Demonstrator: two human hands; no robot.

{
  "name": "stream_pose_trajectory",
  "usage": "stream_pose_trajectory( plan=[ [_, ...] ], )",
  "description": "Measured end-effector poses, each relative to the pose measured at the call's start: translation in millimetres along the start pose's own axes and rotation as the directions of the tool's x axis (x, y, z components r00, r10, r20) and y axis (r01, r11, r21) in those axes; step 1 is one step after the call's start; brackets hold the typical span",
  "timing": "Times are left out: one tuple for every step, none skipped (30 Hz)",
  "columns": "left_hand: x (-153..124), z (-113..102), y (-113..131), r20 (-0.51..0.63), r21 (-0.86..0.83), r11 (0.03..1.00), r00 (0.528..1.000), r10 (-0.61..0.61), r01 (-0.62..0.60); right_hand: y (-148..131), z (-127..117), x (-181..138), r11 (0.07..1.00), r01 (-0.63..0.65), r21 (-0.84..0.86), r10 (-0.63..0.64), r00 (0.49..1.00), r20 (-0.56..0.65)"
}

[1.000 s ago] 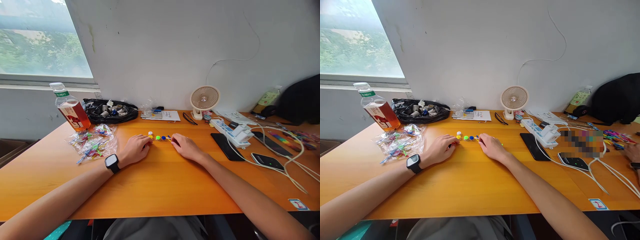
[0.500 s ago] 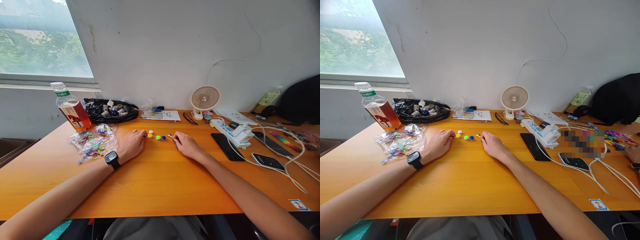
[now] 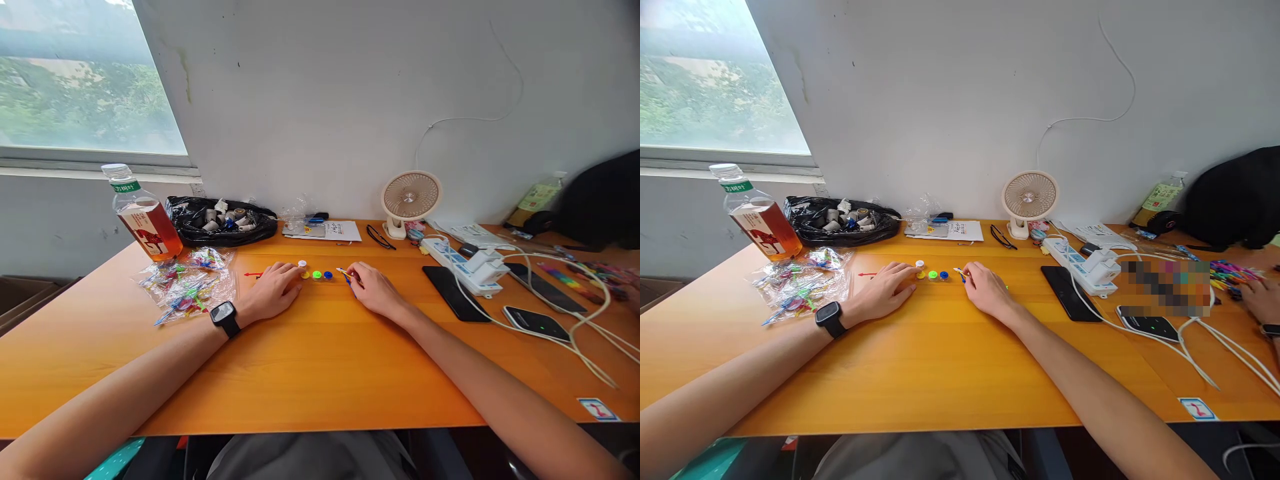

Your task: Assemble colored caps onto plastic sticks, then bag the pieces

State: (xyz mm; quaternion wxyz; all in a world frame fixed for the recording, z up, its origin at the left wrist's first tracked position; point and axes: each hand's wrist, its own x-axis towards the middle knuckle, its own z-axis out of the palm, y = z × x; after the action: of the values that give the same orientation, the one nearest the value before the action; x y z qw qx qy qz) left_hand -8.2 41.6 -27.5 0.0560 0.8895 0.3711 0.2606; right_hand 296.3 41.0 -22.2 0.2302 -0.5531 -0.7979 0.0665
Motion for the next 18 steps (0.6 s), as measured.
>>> stream_pose_trajectory(
  plan=[
    [0,0,1,-0.001,-0.006,1.0,1.0,0.005,-0.005,0,0,0,1.0,-0.001,0.002,0.001,1.0,-0.004],
    [0,0,1,-0.003,-0.011,1.0,1.0,0.011,-0.011,0,0,0,1.0,-0.003,0.004,0.003,1.0,-0.009],
    [0,0,1,-0.004,-0.017,1.0,1.0,0.018,-0.018,0,0,0,1.0,-0.005,0.005,0.005,1.0,-0.012],
    [0,0,2,-0.005,-0.023,0.999,1.0,0.027,-0.027,0,0,0,1.0,-0.005,0.006,0.006,1.0,-0.015],
    [0,0,2,-0.007,-0.029,0.999,0.999,0.035,-0.035,0,0,0,1.0,-0.005,0.005,0.005,1.0,-0.018],
    [0,0,2,-0.012,-0.035,0.998,0.999,0.044,-0.045,0,0,1,1.0,-0.004,0.002,0.004,1.0,-0.02],
    [0,-1,3,-0.018,-0.04,0.998,0.998,0.054,-0.054,0,0,1,1.0,-0.003,-0.001,0.003,1.0,-0.02],
    [0,-1,4,-0.023,-0.045,0.997,0.998,0.065,-0.066,0,0,1,1.0,-0.004,-0.004,0.004,1.0,-0.019],
    [0,-1,5,-0.027,-0.048,0.996,0.997,0.078,-0.08,-1,0,1,1.0,-0.006,-0.007,0.006,1.0,-0.016],
    [1,-2,6,-0.03,-0.051,0.994,0.995,0.094,-0.095,-1,0,1,1.0,-0.01,-0.009,0.01,1.0,-0.014],
    [1,-2,7,-0.031,-0.052,0.993,0.994,0.109,-0.11,-1,0,1,1.0,-0.015,-0.01,0.015,1.0,-0.013],
    [1,-3,8,-0.032,-0.053,0.991,0.992,0.123,-0.124,-1,0,1,1.0,-0.02,-0.009,0.02,1.0,-0.013],
    [1,-3,10,-0.033,-0.053,0.989,0.99,0.134,-0.136,-2,-1,1,1.0,-0.024,-0.007,0.024,1.0,-0.014],
    [2,-4,11,-0.032,-0.054,0.988,0.989,0.143,-0.144,-2,-1,1,1.0,-0.027,-0.005,0.027,1.0,-0.015],
    [2,-5,12,-0.03,-0.057,0.987,0.988,0.151,-0.152,-2,-1,1,1.0,-0.029,-0.005,0.028,0.999,-0.017],
    [2,-5,13,-0.024,-0.063,0.985,0.987,0.16,-0.161,-3,-1,1,1.0,-0.03,-0.005,0.03,0.999,-0.018],
    [1,-6,14,-0.014,-0.07,0.983,0.985,0.17,-0.171,-3,-1,1,1.0,-0.03,-0.006,0.03,0.999,-0.02],
    [1,-6,15,-0.001,-0.079,0.98,0.983,0.181,-0.181,-3,-1,1,1.0,-0.029,-0.008,0.029,0.999,-0.023]
  ],
)
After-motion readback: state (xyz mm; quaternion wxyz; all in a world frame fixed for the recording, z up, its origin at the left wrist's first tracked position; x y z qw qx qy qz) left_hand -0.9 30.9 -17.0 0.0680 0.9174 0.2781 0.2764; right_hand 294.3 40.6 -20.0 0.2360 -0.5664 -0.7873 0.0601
